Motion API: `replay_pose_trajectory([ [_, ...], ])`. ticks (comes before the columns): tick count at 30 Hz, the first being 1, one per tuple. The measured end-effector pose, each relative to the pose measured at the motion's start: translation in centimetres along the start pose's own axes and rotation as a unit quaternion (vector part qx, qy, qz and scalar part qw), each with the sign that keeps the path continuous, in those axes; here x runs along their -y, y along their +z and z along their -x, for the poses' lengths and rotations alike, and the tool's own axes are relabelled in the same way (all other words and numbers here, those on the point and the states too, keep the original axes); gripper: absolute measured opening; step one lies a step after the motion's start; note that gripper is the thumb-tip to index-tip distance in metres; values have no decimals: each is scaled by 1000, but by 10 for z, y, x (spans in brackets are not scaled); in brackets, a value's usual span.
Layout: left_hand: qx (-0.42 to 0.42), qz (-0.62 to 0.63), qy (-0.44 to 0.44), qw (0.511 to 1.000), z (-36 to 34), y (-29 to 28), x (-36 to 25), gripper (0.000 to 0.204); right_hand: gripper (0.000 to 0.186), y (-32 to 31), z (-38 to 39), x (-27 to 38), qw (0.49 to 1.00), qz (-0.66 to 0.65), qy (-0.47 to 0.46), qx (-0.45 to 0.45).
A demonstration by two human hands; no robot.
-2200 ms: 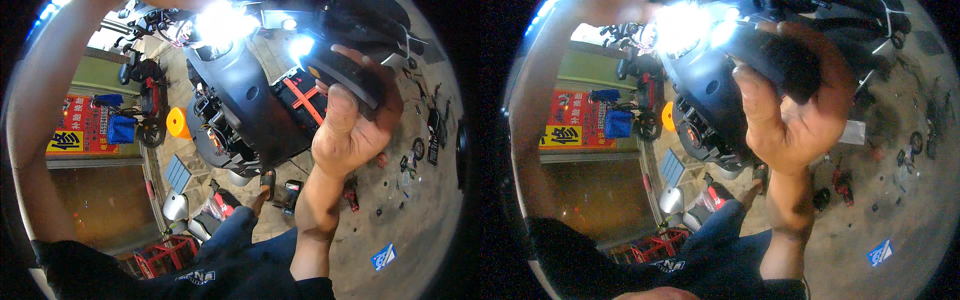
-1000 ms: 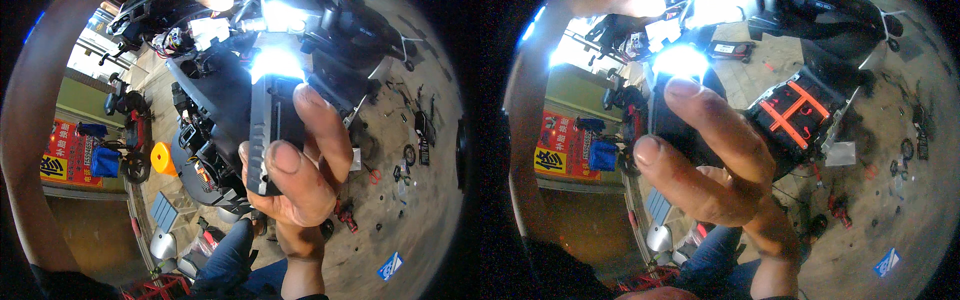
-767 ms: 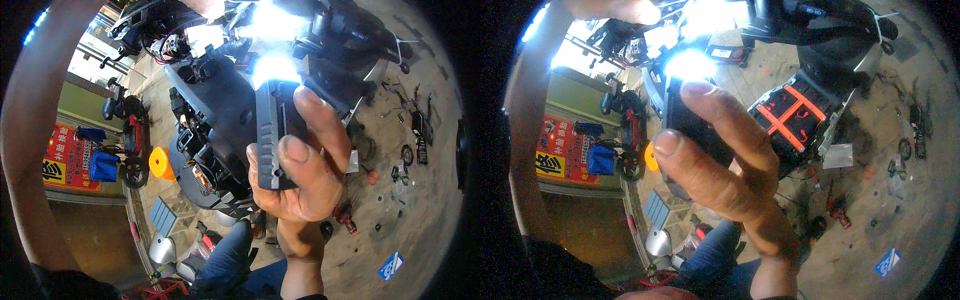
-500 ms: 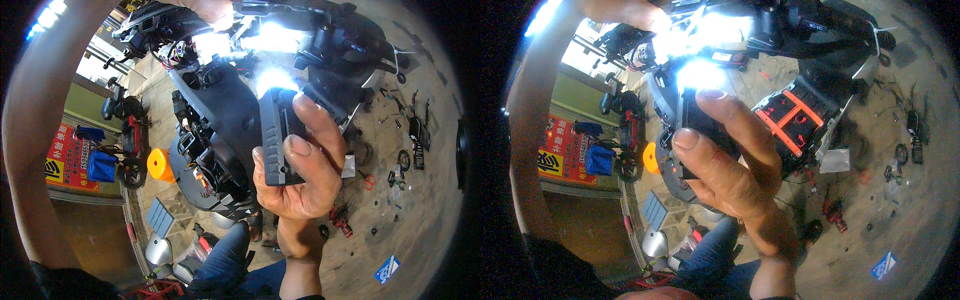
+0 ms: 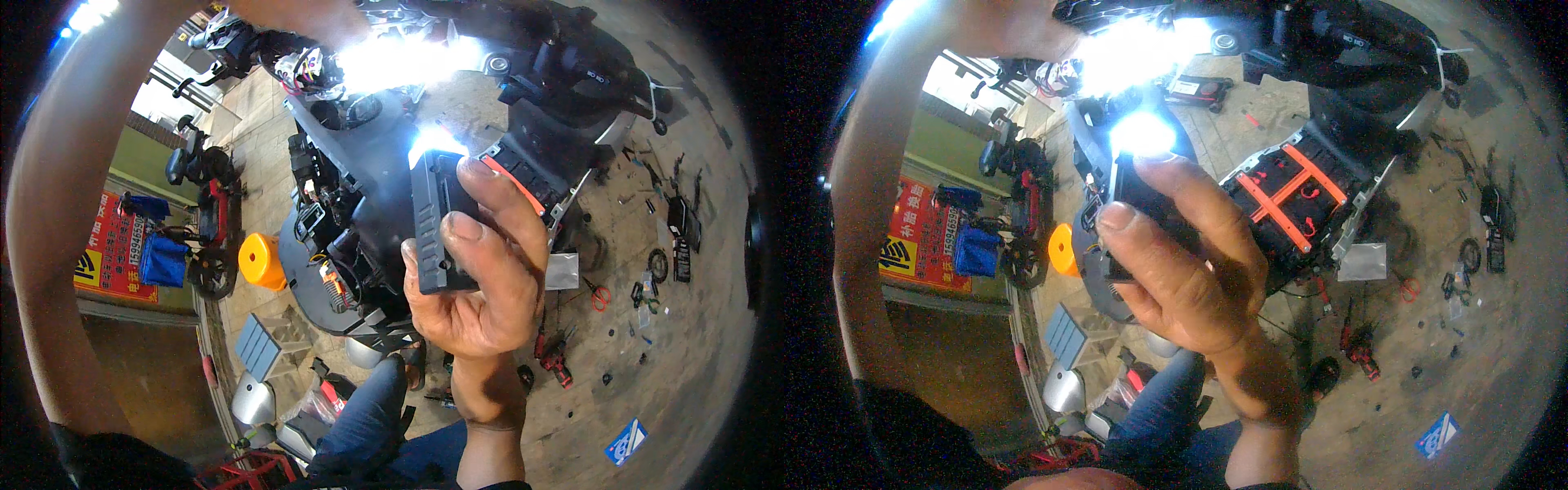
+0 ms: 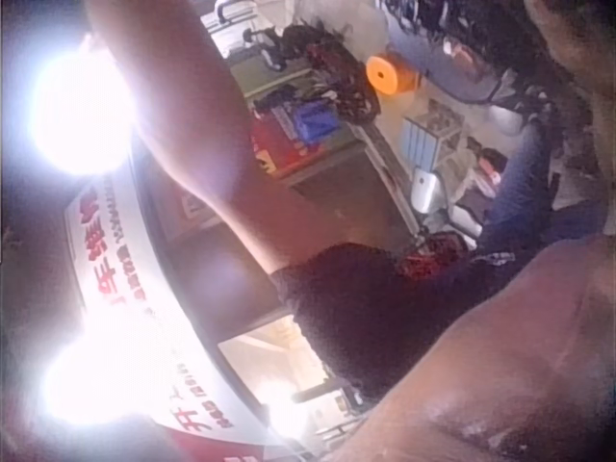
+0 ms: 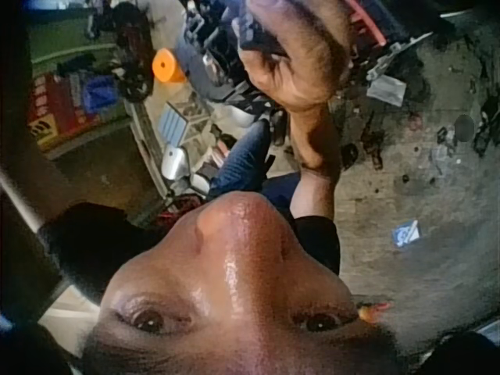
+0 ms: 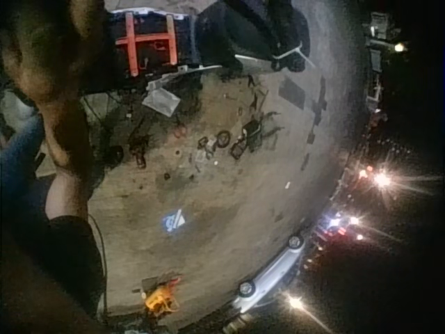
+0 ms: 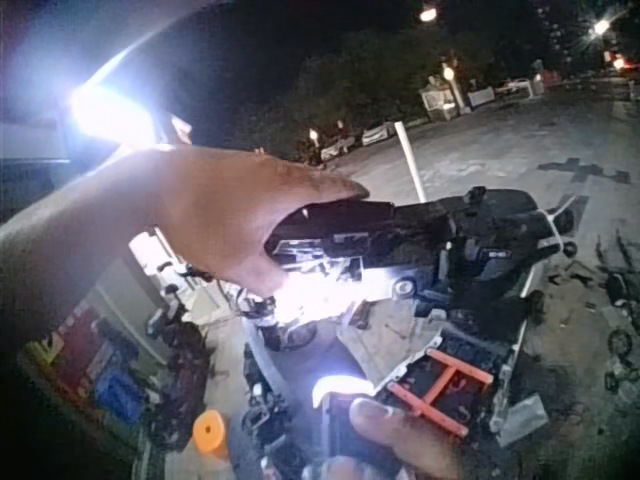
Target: The person uses a flashlight and a screwdriver to work on the internal components of a scooter. They repeatedly adjust the flashlight to illuminate different areas and use the screwdriver to manipulate parts within the scooter's body.
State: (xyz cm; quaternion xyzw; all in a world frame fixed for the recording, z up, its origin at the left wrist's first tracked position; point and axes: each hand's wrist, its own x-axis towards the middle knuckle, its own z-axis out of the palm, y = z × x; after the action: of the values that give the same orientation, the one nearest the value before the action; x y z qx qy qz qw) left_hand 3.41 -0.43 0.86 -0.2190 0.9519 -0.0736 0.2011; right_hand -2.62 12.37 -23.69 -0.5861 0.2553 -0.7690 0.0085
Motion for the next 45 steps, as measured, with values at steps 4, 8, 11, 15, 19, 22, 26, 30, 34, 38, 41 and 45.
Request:
replay_pose_trajectory([
  [4, -165, -171, 53, 970, 8, 21, 16, 60, 45, 7, 1, 0, 1000, -8, 6, -1],
  [8, -207, -148, 76, 964, 11, 28, 29, 53, 47, 12, -3, 0, 1000, -10, 14, -22],
  [11, -187, -97, 85, 974, 13, 21, 30, 51, 44, 4, -9, 3, 999, 35, -2, 21],
  [15, -195, -132, 76, 969, 13, 19, 24, 53, 43, -7, -16, 2, 997, 61, -14, 39],
  [19, -208, -154, 58, 964, 16, 24, 18, 54, 43, -5, -16, -6, 998, 55, -5, 5],
  [22, -204, -140, 64, 967, 17, 22, 16, 52, 43, -1, -11, -8, 999, 26, 14, -19],
  [26, -190, -92, 9, 977, 14, 24, 14, 50, 41, 2, -6, -8, 999, 40, 1, -13],
  [30, -241, -90, 24, 966, 25, 35, 15, 50, 42, 1, -9, -3, 995, 87, -23, 41],
  [34, -224, -68, 68, 970, 14, 28, 26, 45, 41, -7, -22, 8, 985, 154, -32, 74],
  [38, -237, -94, 114, 960, 7, 26, 30, 44, 38, -26, -39, 15, 969, 223, -43, 98],
  [41, -182, -189, 15, 965, 12, 24, 23, 57, 37, -32, -44, 9, 974, 213, -33, 68],
  [45, -177, -166, 21, 970, 8, 25, -1, 69, 40, -38, -43, 7, 984, 176, -3, 40],
])
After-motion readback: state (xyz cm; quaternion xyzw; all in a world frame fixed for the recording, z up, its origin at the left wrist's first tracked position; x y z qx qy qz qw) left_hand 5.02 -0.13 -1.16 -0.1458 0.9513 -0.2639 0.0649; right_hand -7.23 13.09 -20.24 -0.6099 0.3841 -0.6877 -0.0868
